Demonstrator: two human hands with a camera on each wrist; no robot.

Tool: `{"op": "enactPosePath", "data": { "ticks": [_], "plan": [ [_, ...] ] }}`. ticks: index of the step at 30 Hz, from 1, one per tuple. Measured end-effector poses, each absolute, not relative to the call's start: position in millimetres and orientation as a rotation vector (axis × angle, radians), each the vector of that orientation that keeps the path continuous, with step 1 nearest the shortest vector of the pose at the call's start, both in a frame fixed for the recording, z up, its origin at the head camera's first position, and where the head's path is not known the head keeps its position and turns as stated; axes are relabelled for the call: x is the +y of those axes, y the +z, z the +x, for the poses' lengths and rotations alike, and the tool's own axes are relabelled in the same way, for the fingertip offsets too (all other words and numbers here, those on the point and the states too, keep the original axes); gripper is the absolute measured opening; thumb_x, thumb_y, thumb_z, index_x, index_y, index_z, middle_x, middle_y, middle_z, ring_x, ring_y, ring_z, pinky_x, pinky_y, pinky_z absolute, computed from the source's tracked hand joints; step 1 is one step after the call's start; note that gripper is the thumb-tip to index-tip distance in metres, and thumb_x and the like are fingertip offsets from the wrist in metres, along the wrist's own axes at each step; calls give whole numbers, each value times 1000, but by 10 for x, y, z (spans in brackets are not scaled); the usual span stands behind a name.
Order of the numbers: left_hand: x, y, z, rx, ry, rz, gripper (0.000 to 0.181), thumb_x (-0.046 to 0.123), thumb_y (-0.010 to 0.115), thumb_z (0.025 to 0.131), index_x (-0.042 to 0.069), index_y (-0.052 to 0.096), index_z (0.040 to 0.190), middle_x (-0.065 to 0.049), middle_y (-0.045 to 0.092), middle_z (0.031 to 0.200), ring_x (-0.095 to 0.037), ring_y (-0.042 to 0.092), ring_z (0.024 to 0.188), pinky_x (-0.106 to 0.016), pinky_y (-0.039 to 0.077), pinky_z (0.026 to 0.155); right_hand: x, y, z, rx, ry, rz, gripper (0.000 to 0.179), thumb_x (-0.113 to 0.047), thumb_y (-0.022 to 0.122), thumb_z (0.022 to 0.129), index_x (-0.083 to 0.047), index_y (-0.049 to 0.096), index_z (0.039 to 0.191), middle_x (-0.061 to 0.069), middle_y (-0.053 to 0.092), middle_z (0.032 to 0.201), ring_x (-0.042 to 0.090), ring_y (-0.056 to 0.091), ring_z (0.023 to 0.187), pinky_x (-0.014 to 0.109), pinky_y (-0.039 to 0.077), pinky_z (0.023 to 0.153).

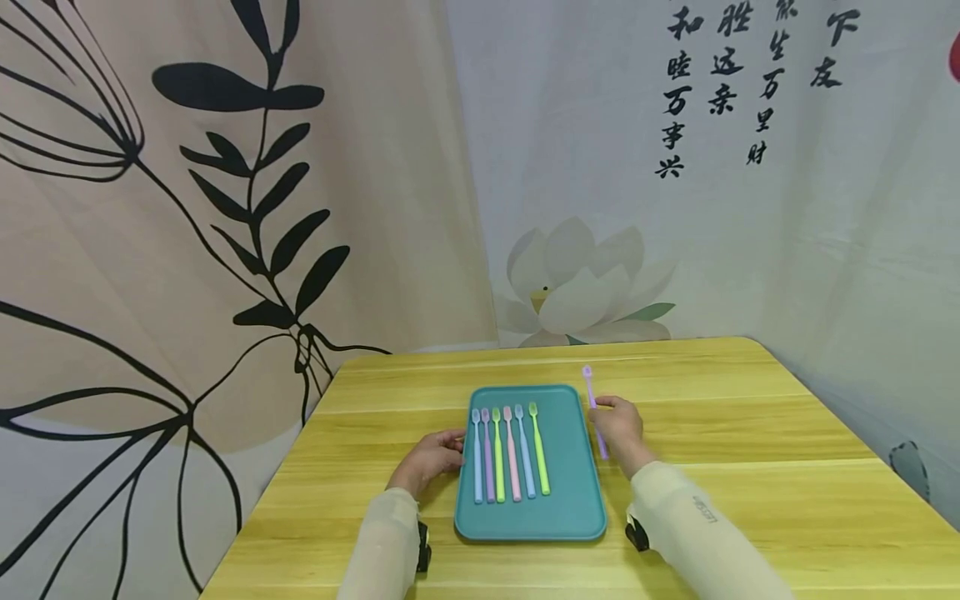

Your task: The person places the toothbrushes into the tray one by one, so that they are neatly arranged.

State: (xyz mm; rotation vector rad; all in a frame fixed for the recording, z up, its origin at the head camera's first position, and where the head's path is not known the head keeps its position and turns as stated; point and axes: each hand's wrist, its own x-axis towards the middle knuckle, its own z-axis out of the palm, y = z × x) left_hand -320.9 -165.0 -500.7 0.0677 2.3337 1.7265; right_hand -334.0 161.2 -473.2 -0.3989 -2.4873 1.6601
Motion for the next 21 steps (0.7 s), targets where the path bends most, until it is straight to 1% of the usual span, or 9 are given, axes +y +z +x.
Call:
{"op": "enactPosePath", "data": {
  "ticks": [4, 6, 13, 18, 21],
  "plan": [
    [-1650, -5013, -3214, 2332, 1733, 68, 62, -12, 63, 81, -7, 49, 141, -17, 58, 110, -24, 59, 96, -39, 54, 87, 1529, -4745, -3333, -2481, 1633, -404, 34, -12, 64, 90, 2, 66, 121, 24, 62, 118, 31, 58, 94, 35, 52, 73],
    [-1650, -5016, -3216, 2331, 1736, 67, 61, -12, 63, 81, -7, 49, 141, -17, 57, 110, -24, 58, 96, -39, 54, 87, 1487, -4758, -3332, -2477, 1636, -403, 34, -12, 64, 90, 2, 66, 121, 25, 62, 118, 32, 58, 95, 36, 53, 74],
    [-1654, -5027, -3227, 2329, 1735, 56, 61, -12, 63, 82, -6, 50, 141, -16, 57, 110, -24, 58, 96, -38, 54, 86, 1313, -4810, -3341, -2475, 1611, -411, 33, -11, 65, 89, -1, 68, 120, 21, 66, 111, 28, 60, 87, 33, 52, 66],
    [-1652, -5025, -3221, 2332, 1739, 62, 61, -13, 63, 81, -8, 49, 140, -17, 57, 109, -24, 58, 94, -38, 54, 86, 1176, -4817, -3290, -2467, 1595, -370, 32, -10, 65, 89, 1, 69, 119, 20, 67, 108, 28, 60, 86, 37, 52, 68],
    [-1648, -5017, -3213, 2333, 1738, 65, 61, -13, 62, 80, -9, 49, 140, -18, 57, 109, -23, 58, 93, -38, 54, 86, 1084, -4813, -3232, -2447, 1591, -343, 31, -8, 65, 88, 3, 69, 117, 19, 68, 104, 28, 60, 82, 35, 52, 66]
  ]
}}
